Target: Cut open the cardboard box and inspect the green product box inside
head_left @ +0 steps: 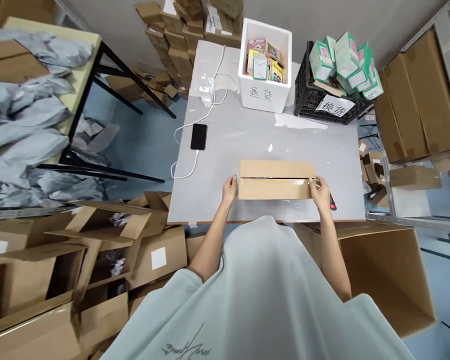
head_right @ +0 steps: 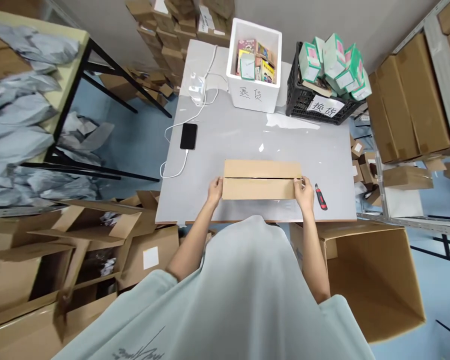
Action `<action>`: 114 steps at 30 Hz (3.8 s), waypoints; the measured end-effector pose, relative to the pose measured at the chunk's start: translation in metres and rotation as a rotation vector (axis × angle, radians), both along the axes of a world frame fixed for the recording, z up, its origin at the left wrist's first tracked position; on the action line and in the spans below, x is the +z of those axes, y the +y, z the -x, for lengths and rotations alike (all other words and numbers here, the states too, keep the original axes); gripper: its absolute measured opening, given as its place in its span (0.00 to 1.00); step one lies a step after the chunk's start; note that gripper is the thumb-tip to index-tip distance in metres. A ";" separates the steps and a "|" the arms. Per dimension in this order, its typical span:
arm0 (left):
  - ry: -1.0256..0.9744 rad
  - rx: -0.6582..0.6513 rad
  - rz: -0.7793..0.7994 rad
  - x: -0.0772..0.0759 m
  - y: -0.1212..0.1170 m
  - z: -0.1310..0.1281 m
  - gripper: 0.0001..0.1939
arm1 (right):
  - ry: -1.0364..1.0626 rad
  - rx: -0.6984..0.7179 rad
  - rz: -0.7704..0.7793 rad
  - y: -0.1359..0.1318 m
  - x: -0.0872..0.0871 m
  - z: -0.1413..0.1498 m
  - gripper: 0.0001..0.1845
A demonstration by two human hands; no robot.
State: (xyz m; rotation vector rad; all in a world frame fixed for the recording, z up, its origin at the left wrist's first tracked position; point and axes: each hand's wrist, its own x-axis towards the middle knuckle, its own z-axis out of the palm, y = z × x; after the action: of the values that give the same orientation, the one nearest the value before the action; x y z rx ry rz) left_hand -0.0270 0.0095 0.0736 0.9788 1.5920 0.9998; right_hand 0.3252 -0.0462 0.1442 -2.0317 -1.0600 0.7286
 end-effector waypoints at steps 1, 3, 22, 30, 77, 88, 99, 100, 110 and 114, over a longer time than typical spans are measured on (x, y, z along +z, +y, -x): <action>0.020 0.021 -0.028 0.007 -0.002 0.005 0.20 | 0.018 -0.001 -0.017 0.000 0.002 -0.001 0.35; 0.109 0.012 -0.175 0.026 -0.009 0.008 0.19 | 0.042 0.002 -0.043 0.001 0.005 -0.006 0.35; 0.677 -0.657 -0.682 0.089 -0.049 -0.055 0.06 | -0.387 0.460 -0.135 0.100 0.036 -0.047 0.26; 0.754 -0.603 -0.642 0.068 -0.113 -0.057 0.16 | -0.162 0.414 0.046 0.183 -0.008 -0.049 0.18; 1.035 -0.991 -0.023 0.159 0.012 -0.107 0.28 | -0.383 0.688 -0.207 -0.019 0.029 0.023 0.20; 0.229 -0.303 0.006 0.249 -0.050 0.032 0.36 | 0.089 0.509 -0.196 -0.002 0.058 0.028 0.27; -0.689 -0.359 0.044 0.172 -0.057 -0.037 0.37 | 0.453 0.643 -0.521 0.041 0.157 0.043 0.27; -0.710 -0.359 0.052 0.173 -0.057 -0.041 0.37 | 0.426 0.646 -0.515 0.041 0.162 0.042 0.26; -0.960 -0.393 0.286 0.160 -0.055 -0.066 0.32 | 0.434 0.531 -0.462 0.062 0.157 0.029 0.41; -1.004 -0.426 0.414 0.165 -0.050 -0.078 0.35 | 0.497 0.445 -0.416 0.071 0.149 0.024 0.37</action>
State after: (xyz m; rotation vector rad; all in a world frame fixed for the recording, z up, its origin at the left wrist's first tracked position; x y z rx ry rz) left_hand 0.0514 -0.0404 0.2384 0.3693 0.6549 0.6417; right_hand 0.3016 0.0245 0.2932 -1.1869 -1.2435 1.0656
